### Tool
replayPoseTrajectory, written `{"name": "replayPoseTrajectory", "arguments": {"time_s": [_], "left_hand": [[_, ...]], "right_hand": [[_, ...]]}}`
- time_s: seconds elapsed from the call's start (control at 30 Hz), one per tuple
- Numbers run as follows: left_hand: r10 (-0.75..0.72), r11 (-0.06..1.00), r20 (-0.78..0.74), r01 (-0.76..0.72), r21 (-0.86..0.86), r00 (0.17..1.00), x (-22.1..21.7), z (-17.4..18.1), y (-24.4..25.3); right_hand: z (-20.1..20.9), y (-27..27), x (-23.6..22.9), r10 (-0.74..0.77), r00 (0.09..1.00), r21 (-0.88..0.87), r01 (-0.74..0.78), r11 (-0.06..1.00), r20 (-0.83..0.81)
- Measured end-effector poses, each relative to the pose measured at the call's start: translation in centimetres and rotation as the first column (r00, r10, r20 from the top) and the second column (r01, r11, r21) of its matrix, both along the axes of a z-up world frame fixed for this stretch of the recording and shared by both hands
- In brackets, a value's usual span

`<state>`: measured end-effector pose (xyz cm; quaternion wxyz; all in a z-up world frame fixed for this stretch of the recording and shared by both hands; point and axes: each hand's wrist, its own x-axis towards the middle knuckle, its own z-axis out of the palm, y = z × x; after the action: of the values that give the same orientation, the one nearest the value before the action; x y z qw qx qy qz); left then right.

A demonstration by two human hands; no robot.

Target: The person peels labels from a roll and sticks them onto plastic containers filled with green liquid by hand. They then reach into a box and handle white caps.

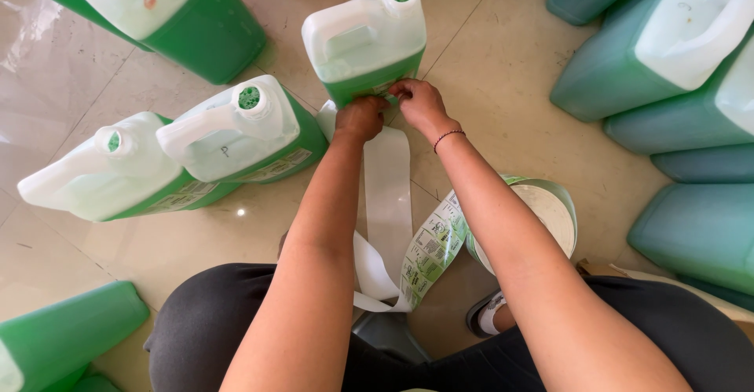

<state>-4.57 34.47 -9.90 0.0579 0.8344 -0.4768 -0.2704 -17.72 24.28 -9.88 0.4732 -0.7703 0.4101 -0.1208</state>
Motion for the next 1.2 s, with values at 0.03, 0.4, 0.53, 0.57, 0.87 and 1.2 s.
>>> {"name": "replayPoseTrajectory", "arguments": {"time_s": [0.03,0.4,0.53,0.57,0.87,1.2], "left_hand": [[0.043,0.998,0.001,-0.043,0.036,0.999,0.3,0.2,0.4],[0.301,0.953,0.085,-0.296,-0.066,0.95,2.6,0.3,3.3],[0.257,0.959,0.154,-0.232,-0.164,0.954,1.2,-1.3,4.2],[0.288,0.943,0.129,-0.258,-0.213,0.949,0.5,-2.1,4.7],[0.553,0.828,-0.098,-0.559,-0.047,0.828,-10.1,-12.9,9.5],[0.306,0.922,-0.628,-0.387,0.008,0.716,-8.9,-8.5,3.4]], "right_hand": [[-0.1,0.2,0.3,0.02,1.0,-0.021,-0.02,1.0,-0.015],[-0.9,3.1,2.5,0.137,0.989,-0.075,-0.141,0.987,-0.056],[-3.1,2.8,2.3,0.139,0.989,-0.062,-0.142,0.988,-0.059],[-4.0,2.6,1.9,0.135,0.989,-0.094,-0.141,0.986,-0.065],[-9.5,3.6,-4.8,0.102,0.966,-0.019,-0.109,0.994,-0.239],[-8.2,2.0,-10.0,-0.026,0.982,-0.1,0.008,0.995,-0.186]]}}
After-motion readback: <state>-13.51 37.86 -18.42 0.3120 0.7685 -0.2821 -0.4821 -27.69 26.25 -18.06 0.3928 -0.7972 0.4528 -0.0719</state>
